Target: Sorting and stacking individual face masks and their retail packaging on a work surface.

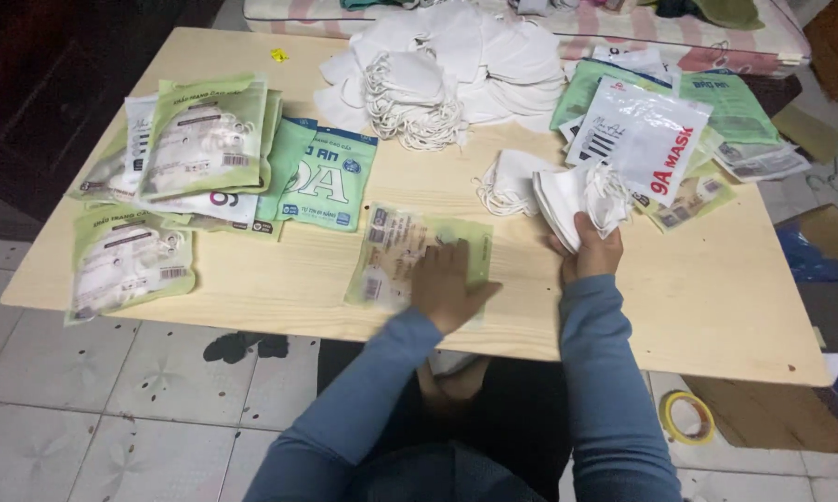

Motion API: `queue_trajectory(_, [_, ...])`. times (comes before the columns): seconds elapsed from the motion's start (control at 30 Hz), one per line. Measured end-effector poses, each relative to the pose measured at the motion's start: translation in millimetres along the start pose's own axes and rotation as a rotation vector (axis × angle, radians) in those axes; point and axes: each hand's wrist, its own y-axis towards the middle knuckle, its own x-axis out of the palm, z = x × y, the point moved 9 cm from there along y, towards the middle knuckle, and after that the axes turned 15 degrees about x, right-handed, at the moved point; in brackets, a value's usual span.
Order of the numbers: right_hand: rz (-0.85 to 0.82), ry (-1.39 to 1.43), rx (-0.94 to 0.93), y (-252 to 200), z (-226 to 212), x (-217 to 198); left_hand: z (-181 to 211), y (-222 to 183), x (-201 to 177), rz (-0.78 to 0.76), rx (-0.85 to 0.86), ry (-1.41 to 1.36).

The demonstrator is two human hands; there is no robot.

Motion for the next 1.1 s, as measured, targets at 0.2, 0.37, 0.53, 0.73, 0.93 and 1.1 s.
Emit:
queue_trajectory(0.2, [-0.017,0.042,0.113,-18,-2,-26,14,1,30,-0.197,-0.014,0.082])
queue_trajectory(0.37, [-0.075,0.081,0.196,-57,-16,-15,-5,0,38,-0.082,-0.025,0.152])
queue_trajectory(0.53, [-0.157,-0.047,0.197,-52,10,-31,-31,3,59,-0.028,-0.001,0.269])
queue_trajectory(0.73, [-0.304,-0.107,0.303,-115,65,27,-49,-10,49,-0.012,-0.243,-0.205])
queue_trajectory(0.93, [-0.367,-0.528,0.236,-139,78,43,-57,-21,32,0.160,-0.192,-0.331])
queue_trajectory(1.1, [-0.432,-0.792,0.183,-130,75,45,-114,-25,61,0.433,-0.121,-0.424])
